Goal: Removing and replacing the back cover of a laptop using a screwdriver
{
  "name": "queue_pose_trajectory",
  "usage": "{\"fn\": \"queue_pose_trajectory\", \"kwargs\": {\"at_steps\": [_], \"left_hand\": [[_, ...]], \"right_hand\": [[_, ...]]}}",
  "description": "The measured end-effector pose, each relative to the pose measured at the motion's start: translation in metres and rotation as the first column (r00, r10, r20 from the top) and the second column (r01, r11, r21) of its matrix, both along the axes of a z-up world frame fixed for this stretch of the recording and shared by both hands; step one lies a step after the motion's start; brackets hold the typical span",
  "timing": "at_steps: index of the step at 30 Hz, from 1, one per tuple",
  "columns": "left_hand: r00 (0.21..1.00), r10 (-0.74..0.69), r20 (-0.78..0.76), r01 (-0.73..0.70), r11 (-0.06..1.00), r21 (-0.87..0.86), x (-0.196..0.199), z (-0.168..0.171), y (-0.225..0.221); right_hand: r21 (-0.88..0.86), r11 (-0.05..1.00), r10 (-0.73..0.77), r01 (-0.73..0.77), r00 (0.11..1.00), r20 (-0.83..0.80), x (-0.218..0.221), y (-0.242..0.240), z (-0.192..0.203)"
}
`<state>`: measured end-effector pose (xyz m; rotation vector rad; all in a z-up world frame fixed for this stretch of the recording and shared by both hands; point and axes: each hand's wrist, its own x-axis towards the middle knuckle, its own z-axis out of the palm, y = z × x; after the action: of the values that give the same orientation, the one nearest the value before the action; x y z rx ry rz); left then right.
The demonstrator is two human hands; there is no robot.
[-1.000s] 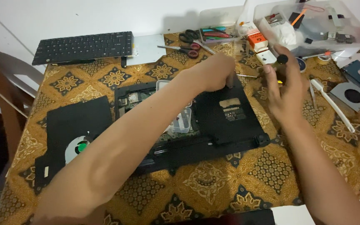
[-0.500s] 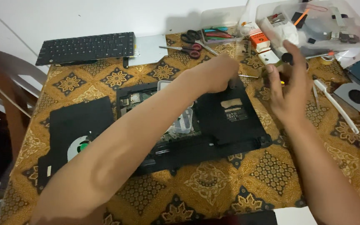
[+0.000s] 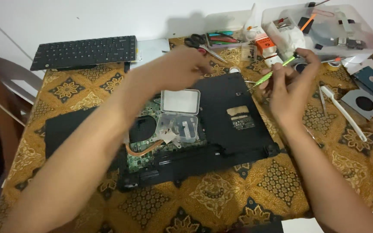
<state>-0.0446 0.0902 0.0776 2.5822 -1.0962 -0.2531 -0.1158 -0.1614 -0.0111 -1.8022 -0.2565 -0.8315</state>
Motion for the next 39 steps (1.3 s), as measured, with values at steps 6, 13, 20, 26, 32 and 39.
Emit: {"fn": "queue_pose_trajectory", "kwargs": {"at_steps": [6, 13, 20, 26, 32, 39], "left_hand": [[0.951, 0.310, -0.024, -0.309, 0.934, -0.181, -0.046, 0.018, 0.069], [0.979, 0.145, 0.141, -0.081, 0.921, -0.382, -0.094, -0.039, 0.114], [0.989, 0.087, -0.122, -0.124, 0.934, -0.336, -0.104, -0.078, 0.127], [0.964, 0.152, -0.217, -0.223, 0.910, -0.349, -0.098, -0.083, 0.132], [0.988, 0.154, -0.024, -0.148, 0.881, -0.450, -0.100, -0.091, 0.128], [0.987, 0.163, 0.013, -0.134, 0.852, -0.506, -0.104, -0.101, 0.126]], "right_hand": [[0.324, 0.941, 0.164, -0.101, 0.971, -0.175, 0.028, -0.034, -0.037], [-0.490, 0.867, -0.104, -0.089, 0.930, -0.352, 0.004, -0.010, -0.010], [-0.617, 0.777, -0.144, -0.127, 0.918, -0.370, 0.002, -0.003, -0.023], [-0.655, 0.751, -0.236, -0.084, 0.893, -0.384, -0.006, 0.003, -0.020], [-0.670, 0.738, -0.227, -0.081, 0.905, -0.359, -0.004, -0.005, -0.028], [-0.449, 0.889, -0.071, -0.088, 0.943, -0.326, -0.009, -0.014, -0.049]]}}
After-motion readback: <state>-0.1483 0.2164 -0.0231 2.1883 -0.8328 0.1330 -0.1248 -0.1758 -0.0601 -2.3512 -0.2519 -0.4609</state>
